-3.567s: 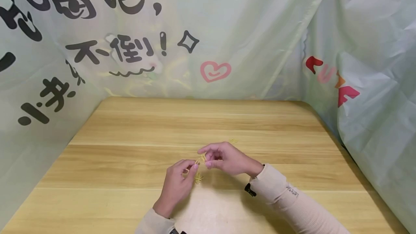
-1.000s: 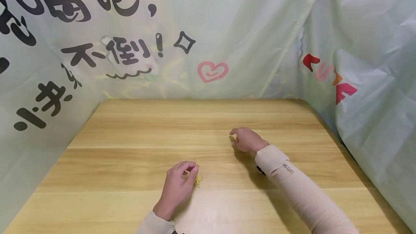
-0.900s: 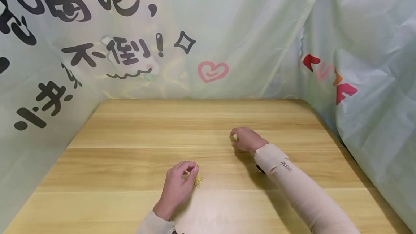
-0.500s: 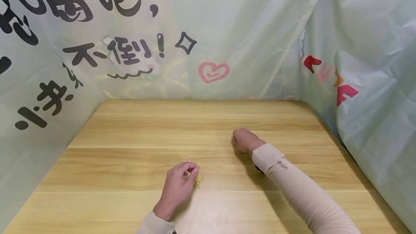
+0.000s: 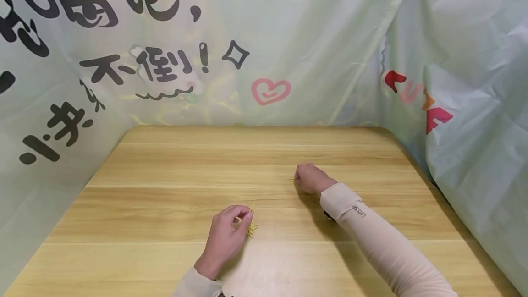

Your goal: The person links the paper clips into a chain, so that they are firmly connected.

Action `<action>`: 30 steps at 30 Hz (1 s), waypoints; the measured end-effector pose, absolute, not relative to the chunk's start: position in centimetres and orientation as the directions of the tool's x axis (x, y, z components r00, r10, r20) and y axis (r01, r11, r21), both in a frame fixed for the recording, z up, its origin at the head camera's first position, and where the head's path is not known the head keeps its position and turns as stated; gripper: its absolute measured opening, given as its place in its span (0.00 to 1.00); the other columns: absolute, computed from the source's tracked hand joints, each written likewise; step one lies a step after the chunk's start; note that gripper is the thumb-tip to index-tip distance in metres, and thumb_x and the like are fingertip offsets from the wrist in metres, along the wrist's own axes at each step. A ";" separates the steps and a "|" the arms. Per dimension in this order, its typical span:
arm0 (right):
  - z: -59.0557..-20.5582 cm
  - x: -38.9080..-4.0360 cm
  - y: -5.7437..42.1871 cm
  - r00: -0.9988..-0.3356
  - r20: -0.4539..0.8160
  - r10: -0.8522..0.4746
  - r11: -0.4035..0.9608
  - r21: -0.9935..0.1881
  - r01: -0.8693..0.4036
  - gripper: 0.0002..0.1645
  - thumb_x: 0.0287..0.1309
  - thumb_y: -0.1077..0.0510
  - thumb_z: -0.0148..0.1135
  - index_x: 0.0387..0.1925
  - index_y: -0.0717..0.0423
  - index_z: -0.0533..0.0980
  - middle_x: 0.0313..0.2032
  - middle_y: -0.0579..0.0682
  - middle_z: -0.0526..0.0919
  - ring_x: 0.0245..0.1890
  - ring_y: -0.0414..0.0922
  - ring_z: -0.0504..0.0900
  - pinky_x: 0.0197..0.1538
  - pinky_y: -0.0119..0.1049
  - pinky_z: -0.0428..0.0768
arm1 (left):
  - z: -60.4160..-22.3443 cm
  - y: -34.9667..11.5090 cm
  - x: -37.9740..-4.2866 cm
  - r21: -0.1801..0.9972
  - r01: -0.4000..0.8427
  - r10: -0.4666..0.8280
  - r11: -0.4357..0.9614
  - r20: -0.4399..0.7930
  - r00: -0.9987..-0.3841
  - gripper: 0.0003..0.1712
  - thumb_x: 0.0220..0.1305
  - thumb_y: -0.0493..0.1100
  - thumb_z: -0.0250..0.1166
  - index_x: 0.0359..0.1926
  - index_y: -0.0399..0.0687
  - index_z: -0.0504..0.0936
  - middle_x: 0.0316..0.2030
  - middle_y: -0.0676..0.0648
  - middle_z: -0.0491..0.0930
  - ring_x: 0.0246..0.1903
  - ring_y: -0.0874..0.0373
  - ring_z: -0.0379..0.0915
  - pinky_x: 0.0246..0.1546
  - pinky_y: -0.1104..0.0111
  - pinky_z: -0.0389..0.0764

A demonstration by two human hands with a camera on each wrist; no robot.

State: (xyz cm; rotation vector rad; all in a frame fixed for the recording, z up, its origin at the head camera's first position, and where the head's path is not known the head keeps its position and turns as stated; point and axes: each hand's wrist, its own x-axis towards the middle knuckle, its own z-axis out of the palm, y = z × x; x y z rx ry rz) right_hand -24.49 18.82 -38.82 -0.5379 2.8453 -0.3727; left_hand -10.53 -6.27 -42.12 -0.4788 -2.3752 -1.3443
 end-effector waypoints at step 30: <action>-36.7 -20.4 17.6 -0.937 0.046 -0.346 0.365 -0.913 -0.179 0.06 0.65 0.71 0.55 0.43 0.70 0.71 0.32 0.58 0.76 0.37 0.63 0.80 0.44 0.53 0.81 | -42.2 -6.5 -10.6 0.740 0.459 0.124 0.493 0.462 -0.878 0.02 0.62 0.34 0.64 0.34 0.41 0.83 0.32 0.53 0.82 0.34 0.61 0.77 0.36 0.65 0.81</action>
